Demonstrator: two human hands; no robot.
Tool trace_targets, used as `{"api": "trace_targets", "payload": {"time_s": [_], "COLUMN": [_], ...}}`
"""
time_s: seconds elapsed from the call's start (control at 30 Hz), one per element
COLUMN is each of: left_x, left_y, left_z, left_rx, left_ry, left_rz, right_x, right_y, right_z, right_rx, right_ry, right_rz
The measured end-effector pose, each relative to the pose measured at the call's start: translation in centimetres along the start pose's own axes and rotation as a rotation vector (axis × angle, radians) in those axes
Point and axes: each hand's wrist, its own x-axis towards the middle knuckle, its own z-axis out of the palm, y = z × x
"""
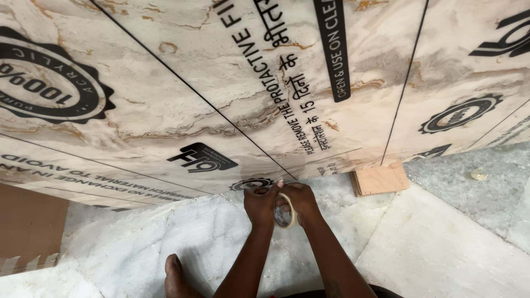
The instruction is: The person applies masking tape to the bottom edge of a wooden cabinet. They sit on the floor and use both hands to unroll and press the tape along the seam where the cabinet meets the floor, working from right to left.
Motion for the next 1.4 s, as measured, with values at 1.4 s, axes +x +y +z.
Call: {"api": "trace_targets", "payload": {"time_s": [1.4], "left_x": [-0.9], "left_y": [2.5], "left_z": [-0.3], "left_rx": [-0.279], "left_ry": [-0.016], "left_rz": [-0.192], "right_x": [-5.0], "right_y": [-0.2], "right_z": [1.5], "right_rx": [-0.089], "right_ry": [0.09], "right_rz": [0.098]}}
